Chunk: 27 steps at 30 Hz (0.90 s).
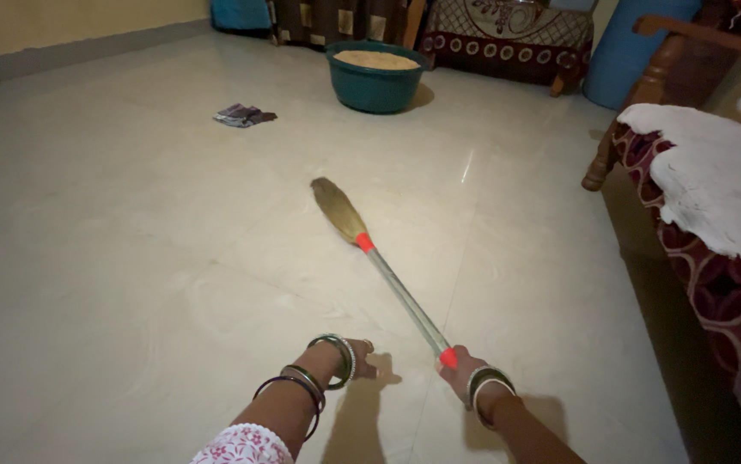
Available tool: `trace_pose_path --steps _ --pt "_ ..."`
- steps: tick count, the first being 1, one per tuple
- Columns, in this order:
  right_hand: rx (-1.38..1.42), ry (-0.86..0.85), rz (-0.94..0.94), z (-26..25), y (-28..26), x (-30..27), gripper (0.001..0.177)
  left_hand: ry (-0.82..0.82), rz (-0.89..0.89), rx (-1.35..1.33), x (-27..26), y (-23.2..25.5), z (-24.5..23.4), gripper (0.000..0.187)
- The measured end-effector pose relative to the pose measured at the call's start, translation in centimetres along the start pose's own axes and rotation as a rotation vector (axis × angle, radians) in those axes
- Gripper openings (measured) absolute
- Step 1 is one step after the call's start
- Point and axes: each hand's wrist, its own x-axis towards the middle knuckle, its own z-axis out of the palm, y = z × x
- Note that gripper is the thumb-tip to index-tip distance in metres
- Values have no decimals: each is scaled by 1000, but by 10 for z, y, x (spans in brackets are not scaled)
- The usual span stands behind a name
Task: The person sweeps a tiled floor with a broom, then kneels to gather scattered grains by hand and places them into a green basin. The person resumes sweeping the floor around a bed and other furniture.
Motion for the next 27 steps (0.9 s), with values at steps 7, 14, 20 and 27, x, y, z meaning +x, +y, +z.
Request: trace_pose_path --steps 7,14,20,27 --pt "300 -188 28 -1 15 22 51 0 5 -126 27 21 13 87" --pt "583 -172 36 4 -27 16 40 275 -72 -727 85 69 36 94" --pt "914 -191 -155 4 -32 44 48 572 -229 -1506 125 70 37 66" --pt "926 -113 -75 -6 -20 75 51 641 -506 -1480 109 25 41 57"
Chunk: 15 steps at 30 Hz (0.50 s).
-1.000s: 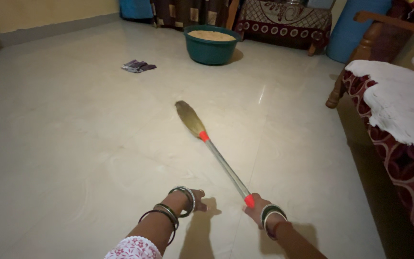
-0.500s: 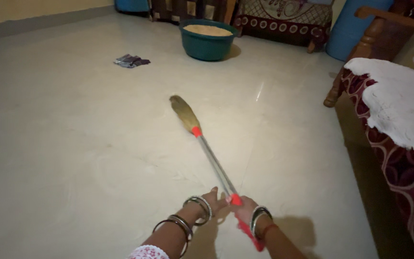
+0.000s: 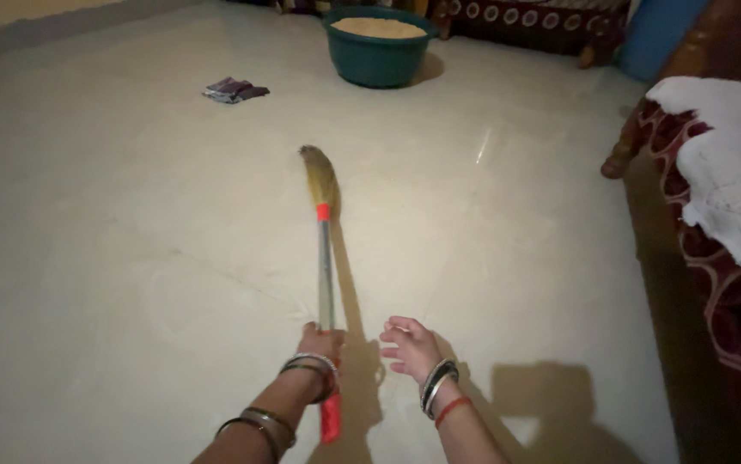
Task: The person sweeps a tiled floor with a broom, then kneels to gather scattered grains by hand and places them into a green basin. The person resumes sweeping the floor around a bed and other furniture.
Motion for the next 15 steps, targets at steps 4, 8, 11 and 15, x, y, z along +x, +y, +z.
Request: trace_pose_path --steps 4,8,11,15 --pt "114 -32 7 -12 -12 13 50 119 -37 133 -6 12 -29 70" --pt "90 -29 -94 -30 -18 17 51 102 -11 221 9 13 -59 60" --pt "-45 -25 -57 -26 -9 25 53 93 -68 475 54 5 -73 67" --pt "-312 -103 -305 12 -8 35 52 97 -156 663 117 -30 -98 66"
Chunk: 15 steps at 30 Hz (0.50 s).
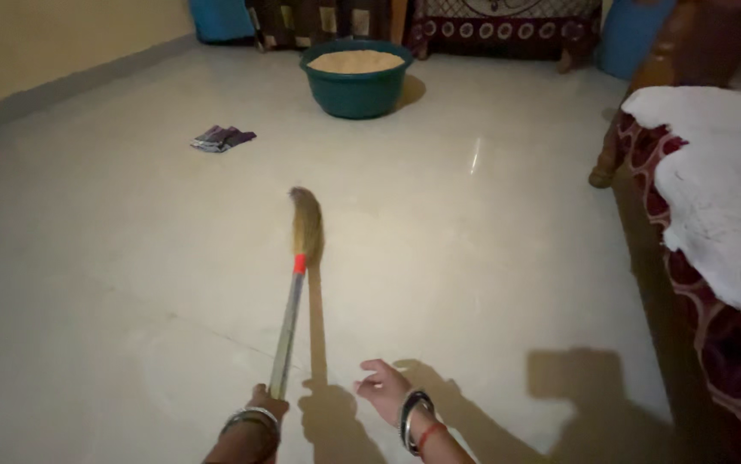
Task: The person sweeps a tiled floor with a broom, then kneels to gather scattered grains by hand and places them into a green basin. The person resumes sweeping the floor around a bed and other furniture.
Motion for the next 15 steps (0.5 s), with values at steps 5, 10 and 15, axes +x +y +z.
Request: trace_pose_path --steps 5,10,15 --pt "-269 -247 63 11 -99 50 61 112 74 336 46 17 -20 77" --pt "-495 -139 112 -36 -200 90 61 71 623 13 32 153 -89 56" --pt "-339 -89 -36 -143 -189 84 61 61 566 -67 -61 293 -114 47"
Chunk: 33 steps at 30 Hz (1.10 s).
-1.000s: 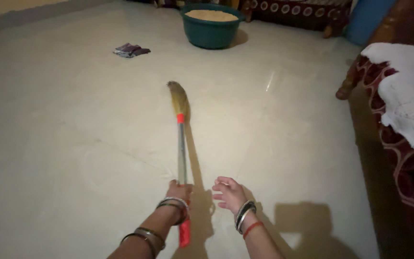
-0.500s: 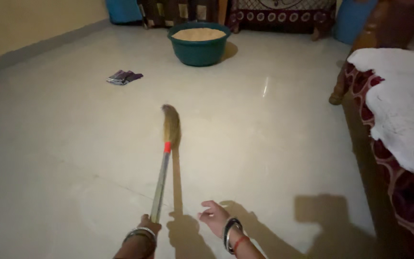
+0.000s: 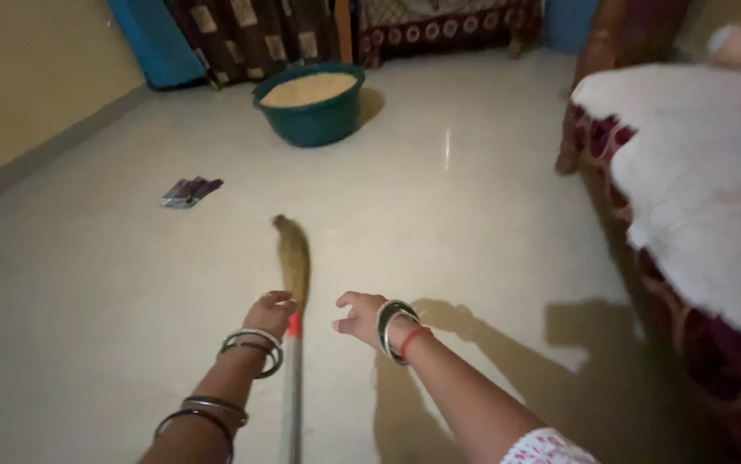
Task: The person sweeps a tiled floor with a broom, then kneels to gather scattered grains by hand and places them into a green basin. The person resumes sweeping the floor around a bed and other furniture.
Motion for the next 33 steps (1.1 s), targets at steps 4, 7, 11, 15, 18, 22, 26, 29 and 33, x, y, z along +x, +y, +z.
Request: trace_pose_path --steps 4,7,11,15,18,22,26,29,33 --pt "21 62 -73 -83 21 -21 57 44 -49 -118 -41 86 22 47" --pt "158 39 11 -129 38 -34 59 38 114 -41 -36 110 60 48" --pt "28 114 -76 -182 62 -46 56 46 -44 -135 11 123 121 51" --pt "65 112 -99 -193 51 -34 55 84 65 -35 43 121 125 53" --pt "43 40 -89 -178 27 -9 56 54 -19 -86 44 116 101 51" --pt "-60 1 -156 -183 3 32 57 14 -29 -160 61 136 82 47" --pt "-100 -3 -98 -176 -6 64 58 14 9 -88 95 132 70 43" --pt "-128 -56 -41 -158 -7 85 60 31 -15 -262 119 111 69 35" --pt "-191 -57 -11 -143 -23 121 59 11 -226 -377 124 87 65 19"
